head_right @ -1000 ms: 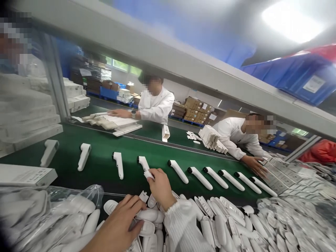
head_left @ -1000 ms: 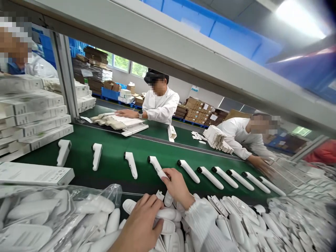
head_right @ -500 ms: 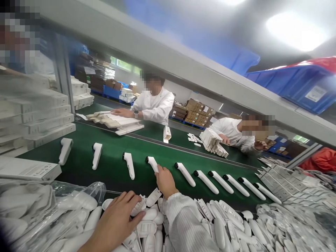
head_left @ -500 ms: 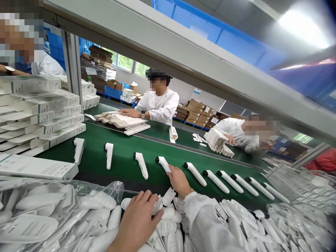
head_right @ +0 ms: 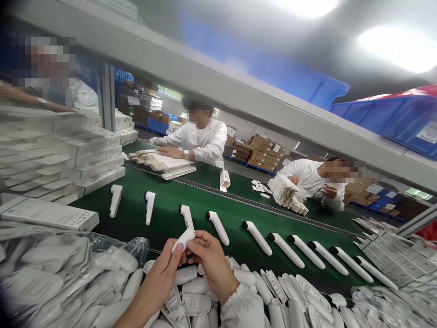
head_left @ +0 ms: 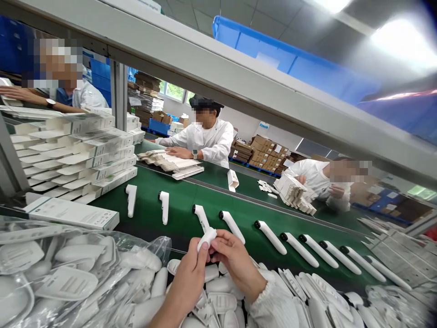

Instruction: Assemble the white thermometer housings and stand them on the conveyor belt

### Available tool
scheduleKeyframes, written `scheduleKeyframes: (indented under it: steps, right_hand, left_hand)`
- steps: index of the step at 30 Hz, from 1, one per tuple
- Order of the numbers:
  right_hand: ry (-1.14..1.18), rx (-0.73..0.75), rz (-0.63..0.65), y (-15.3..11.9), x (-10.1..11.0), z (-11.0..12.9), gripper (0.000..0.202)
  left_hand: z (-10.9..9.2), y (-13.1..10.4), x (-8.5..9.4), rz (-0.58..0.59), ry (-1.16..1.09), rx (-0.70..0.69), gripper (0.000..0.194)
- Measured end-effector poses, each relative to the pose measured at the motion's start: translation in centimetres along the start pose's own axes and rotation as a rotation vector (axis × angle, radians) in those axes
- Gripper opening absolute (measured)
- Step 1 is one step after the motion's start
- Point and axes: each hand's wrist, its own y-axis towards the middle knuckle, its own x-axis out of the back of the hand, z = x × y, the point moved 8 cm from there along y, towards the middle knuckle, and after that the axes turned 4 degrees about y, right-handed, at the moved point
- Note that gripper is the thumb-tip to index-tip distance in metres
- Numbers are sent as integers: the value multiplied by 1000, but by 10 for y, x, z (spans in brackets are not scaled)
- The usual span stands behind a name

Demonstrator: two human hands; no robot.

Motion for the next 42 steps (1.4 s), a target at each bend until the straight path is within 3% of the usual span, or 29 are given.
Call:
scheduleKeyframes:
  steps: [3,5,8,10,13,17,25,33,36,39,42]
  right_hand:
    - [79,12,-65,19,6,-4,39]
    - [-63,61,-100,36,18,-1,37]
    - [-492,147,-159,58,36,5,28]
    - [-826,189,-153,67,37,4,27]
    - [-1286,202,-131,72,31,-4,41]
    - [-1623,202,-170,74,29,-11,50]
    - [-1613,205,-42,68,53,-11,54]
    - [-1615,204,-115,49,62,20,44]
    - [-1491,261,84,24,47,32,45]
    - [-1374,184,352,-2,34,22,43]
    - [-1387,157,382,-11,32,16,25]
  left_hand:
    - [3,-4,-6,23,233,-49,44]
    - [2,-8,-14,89,450,-125,51]
    - [4,-13,-25,193,664,-221,42]
    - [6,-14,-27,201,734,-248,46]
    - [7,-15,-27,199,785,-272,57]
    - [6,-18,-30,210,794,-286,57]
    - [7,-13,-32,131,833,-248,43]
    - [7,-7,-27,141,866,-182,31]
    - [8,-5,-20,127,779,-127,29]
    - [10,-1,-11,103,610,-55,26]
    - [11,2,-4,93,457,-10,21]
